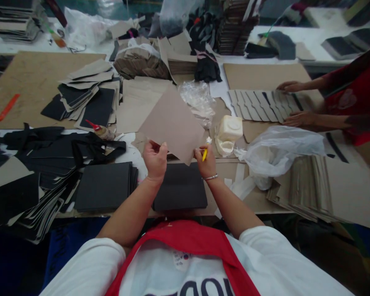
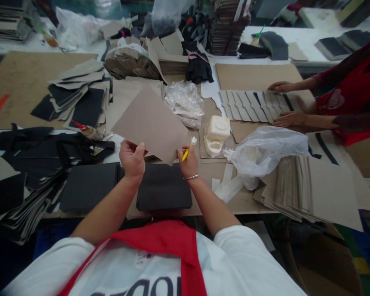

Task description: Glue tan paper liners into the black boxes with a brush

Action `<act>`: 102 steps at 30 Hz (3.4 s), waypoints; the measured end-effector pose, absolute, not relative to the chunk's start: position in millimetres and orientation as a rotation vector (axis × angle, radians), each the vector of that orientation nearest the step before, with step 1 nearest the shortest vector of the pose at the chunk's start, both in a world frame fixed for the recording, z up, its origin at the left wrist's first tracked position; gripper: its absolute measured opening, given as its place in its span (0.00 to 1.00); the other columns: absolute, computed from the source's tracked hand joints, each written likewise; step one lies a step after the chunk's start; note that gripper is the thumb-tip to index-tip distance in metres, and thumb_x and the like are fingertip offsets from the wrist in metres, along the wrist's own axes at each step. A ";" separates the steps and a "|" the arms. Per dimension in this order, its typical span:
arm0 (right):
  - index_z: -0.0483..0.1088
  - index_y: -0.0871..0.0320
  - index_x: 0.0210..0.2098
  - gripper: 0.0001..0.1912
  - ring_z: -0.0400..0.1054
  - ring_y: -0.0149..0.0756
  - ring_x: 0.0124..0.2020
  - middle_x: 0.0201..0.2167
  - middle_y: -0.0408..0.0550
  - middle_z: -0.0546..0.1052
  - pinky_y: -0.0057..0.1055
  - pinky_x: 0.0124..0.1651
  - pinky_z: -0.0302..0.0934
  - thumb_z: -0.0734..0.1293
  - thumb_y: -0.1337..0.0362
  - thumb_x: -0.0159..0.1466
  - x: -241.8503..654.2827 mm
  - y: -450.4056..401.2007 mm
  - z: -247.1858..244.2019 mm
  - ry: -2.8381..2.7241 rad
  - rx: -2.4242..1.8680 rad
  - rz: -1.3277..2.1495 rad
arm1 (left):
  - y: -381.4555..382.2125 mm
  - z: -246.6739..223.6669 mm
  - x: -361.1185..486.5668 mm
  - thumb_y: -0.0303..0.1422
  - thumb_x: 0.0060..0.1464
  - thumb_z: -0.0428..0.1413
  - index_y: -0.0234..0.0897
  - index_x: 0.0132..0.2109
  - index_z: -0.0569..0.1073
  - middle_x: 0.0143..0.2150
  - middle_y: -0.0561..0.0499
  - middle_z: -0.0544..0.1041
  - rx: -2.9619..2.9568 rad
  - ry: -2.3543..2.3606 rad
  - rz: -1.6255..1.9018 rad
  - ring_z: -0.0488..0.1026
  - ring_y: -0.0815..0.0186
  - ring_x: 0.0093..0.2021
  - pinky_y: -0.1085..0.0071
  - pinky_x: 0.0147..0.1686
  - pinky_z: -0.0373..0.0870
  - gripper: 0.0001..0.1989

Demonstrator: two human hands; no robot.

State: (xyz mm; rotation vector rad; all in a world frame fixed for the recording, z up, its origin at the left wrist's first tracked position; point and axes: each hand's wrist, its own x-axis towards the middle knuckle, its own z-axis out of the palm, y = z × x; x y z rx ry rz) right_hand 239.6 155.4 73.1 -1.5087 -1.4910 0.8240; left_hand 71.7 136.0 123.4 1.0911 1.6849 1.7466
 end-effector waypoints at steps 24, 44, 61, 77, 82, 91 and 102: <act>0.62 0.56 0.37 0.14 0.69 0.38 0.29 0.29 0.49 0.73 0.36 0.32 0.64 0.58 0.51 0.63 317.9 55.2 2.2 -1.957 -1.581 0.580 | -18.5 30.7 23.1 0.43 0.50 0.52 0.35 0.26 0.75 0.23 0.53 0.73 1.032 1.987 0.732 0.68 0.68 0.27 0.74 0.28 0.62 0.16; 0.64 0.60 0.39 0.11 0.70 0.39 0.31 0.31 0.53 0.74 0.35 0.34 0.64 0.59 0.58 0.63 311.6 54.1 -6.1 -2.034 -1.639 0.594 | -14.9 11.9 13.4 0.46 0.46 0.52 0.34 0.24 0.72 0.20 0.54 0.69 0.956 1.962 0.611 0.65 0.68 0.25 0.74 0.25 0.57 0.18; 0.65 0.60 0.41 0.08 0.69 0.38 0.31 0.31 0.51 0.75 0.32 0.34 0.59 0.61 0.65 0.63 301.9 58.1 4.8 -2.131 -1.829 0.613 | -16.0 3.5 11.6 0.47 0.46 0.53 0.35 0.22 0.70 0.19 0.56 0.65 0.952 1.955 0.601 0.62 0.70 0.23 0.76 0.23 0.55 0.19; 0.65 0.61 0.43 0.13 0.65 0.36 0.27 0.31 0.52 0.74 0.30 0.30 0.52 0.59 0.61 0.62 293.0 62.7 13.8 -2.267 -1.973 0.522 | -6.2 19.3 12.0 0.38 0.50 0.51 0.35 0.23 0.69 0.21 0.54 0.69 1.082 2.036 0.450 0.65 0.69 0.25 0.73 0.27 0.54 0.14; 0.65 0.61 0.45 0.13 0.66 0.37 0.29 0.32 0.51 0.74 0.30 0.31 0.52 0.59 0.61 0.64 291.3 62.3 16.9 -2.323 -2.001 0.506 | -3.6 24.7 12.8 0.39 0.52 0.50 0.35 0.25 0.72 0.23 0.51 0.72 1.190 2.058 0.312 0.67 0.68 0.27 0.73 0.27 0.55 0.14; 0.66 0.59 0.46 0.18 0.69 0.39 0.31 0.31 0.53 0.75 0.28 0.29 0.52 0.62 0.53 0.62 295.1 71.7 51.7 -2.416 -2.162 0.286 | 9.2 40.6 6.8 0.37 0.54 0.52 0.36 0.42 0.72 0.42 0.43 0.74 1.823 2.047 -0.036 0.70 0.58 0.44 0.66 0.43 0.65 0.12; 0.69 0.61 0.41 0.31 0.61 0.24 0.15 0.19 0.41 0.70 0.22 0.19 0.57 0.52 0.41 0.62 242.0 105.9 90.4 -1.439 -1.515 1.409 | 9.9 42.4 29.4 0.26 0.57 0.46 0.36 0.55 0.67 0.57 0.42 0.67 2.409 1.453 -0.119 0.62 0.57 0.55 0.62 0.50 0.63 0.19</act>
